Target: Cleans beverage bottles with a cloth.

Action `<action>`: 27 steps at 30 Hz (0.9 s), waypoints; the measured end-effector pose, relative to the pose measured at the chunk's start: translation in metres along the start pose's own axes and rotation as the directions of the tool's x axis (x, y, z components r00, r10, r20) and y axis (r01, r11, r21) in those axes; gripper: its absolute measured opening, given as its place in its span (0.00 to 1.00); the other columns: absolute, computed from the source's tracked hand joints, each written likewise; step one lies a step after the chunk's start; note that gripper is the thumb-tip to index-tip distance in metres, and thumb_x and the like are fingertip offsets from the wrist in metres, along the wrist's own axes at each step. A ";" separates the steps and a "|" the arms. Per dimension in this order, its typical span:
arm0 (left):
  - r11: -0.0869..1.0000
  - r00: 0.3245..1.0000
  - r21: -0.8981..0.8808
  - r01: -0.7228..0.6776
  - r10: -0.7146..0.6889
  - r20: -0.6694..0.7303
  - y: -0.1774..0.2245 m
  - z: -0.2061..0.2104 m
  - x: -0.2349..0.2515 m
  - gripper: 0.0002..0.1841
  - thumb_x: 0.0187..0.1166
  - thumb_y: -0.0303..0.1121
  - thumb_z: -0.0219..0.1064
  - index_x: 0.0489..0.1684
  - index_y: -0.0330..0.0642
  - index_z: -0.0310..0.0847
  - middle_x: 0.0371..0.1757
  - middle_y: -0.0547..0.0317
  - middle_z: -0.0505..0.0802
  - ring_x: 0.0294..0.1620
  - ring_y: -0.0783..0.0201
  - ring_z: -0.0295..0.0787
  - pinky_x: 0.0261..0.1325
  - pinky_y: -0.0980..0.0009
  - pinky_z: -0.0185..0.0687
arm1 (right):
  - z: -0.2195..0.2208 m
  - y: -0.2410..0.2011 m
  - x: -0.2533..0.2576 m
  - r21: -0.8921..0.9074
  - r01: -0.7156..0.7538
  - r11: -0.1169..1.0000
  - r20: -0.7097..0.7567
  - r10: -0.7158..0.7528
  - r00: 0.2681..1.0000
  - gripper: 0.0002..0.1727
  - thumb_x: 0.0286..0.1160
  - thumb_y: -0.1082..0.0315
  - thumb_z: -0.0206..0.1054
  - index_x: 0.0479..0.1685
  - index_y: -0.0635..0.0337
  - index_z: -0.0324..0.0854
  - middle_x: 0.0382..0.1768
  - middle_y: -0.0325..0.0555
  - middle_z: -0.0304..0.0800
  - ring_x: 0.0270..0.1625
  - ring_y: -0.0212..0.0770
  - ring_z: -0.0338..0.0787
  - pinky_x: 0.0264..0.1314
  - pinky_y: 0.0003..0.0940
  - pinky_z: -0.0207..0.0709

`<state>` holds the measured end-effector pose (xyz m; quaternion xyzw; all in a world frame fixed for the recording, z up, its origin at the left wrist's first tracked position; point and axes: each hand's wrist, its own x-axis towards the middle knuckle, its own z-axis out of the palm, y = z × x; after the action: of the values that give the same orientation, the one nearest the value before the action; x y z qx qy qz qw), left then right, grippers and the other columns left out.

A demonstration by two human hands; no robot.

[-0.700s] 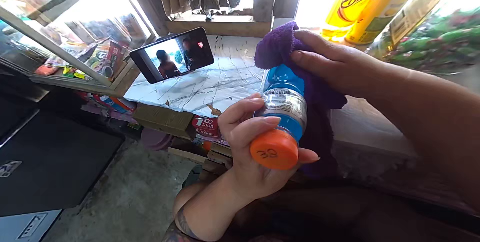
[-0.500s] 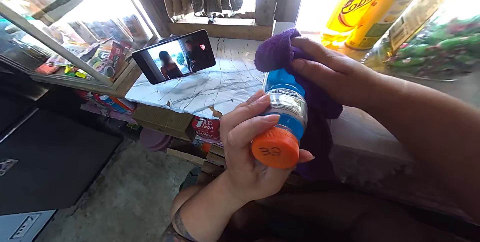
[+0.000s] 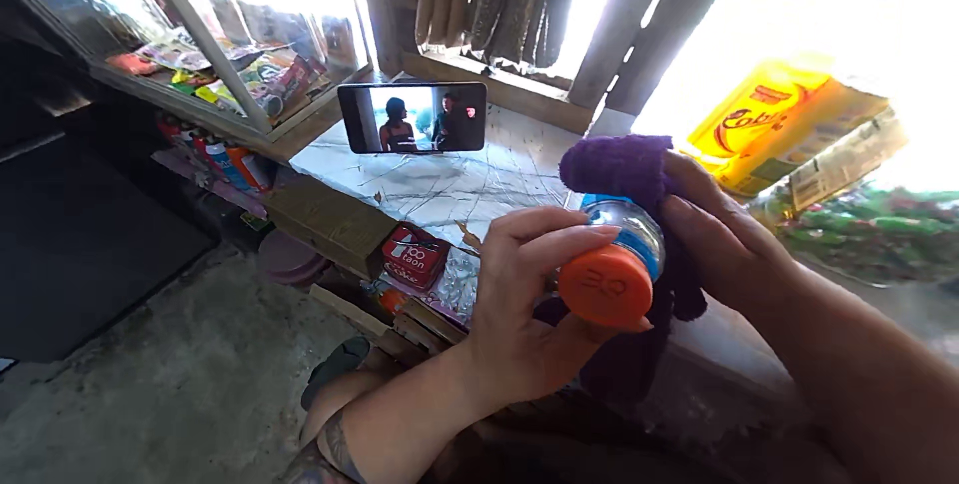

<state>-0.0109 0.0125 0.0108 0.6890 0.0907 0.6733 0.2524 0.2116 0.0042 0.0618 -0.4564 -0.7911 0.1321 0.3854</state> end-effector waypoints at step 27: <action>0.962 0.971 -0.242 -0.128 0.171 0.169 0.006 0.006 -0.002 0.16 0.89 0.38 0.58 0.66 0.37 0.76 0.67 0.45 0.89 0.80 0.49 0.77 0.88 0.52 0.64 | -0.003 -0.013 -0.001 0.105 0.041 0.994 0.038 -0.046 0.998 0.26 0.94 0.48 0.43 0.74 0.55 0.73 0.59 0.27 0.84 0.64 0.13 0.79 0.70 0.17 0.74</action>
<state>-0.0068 0.0055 0.0122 0.7205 -0.0647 0.6283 0.2861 0.2062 -0.0042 0.0704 -0.4156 -0.8006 0.1739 0.3951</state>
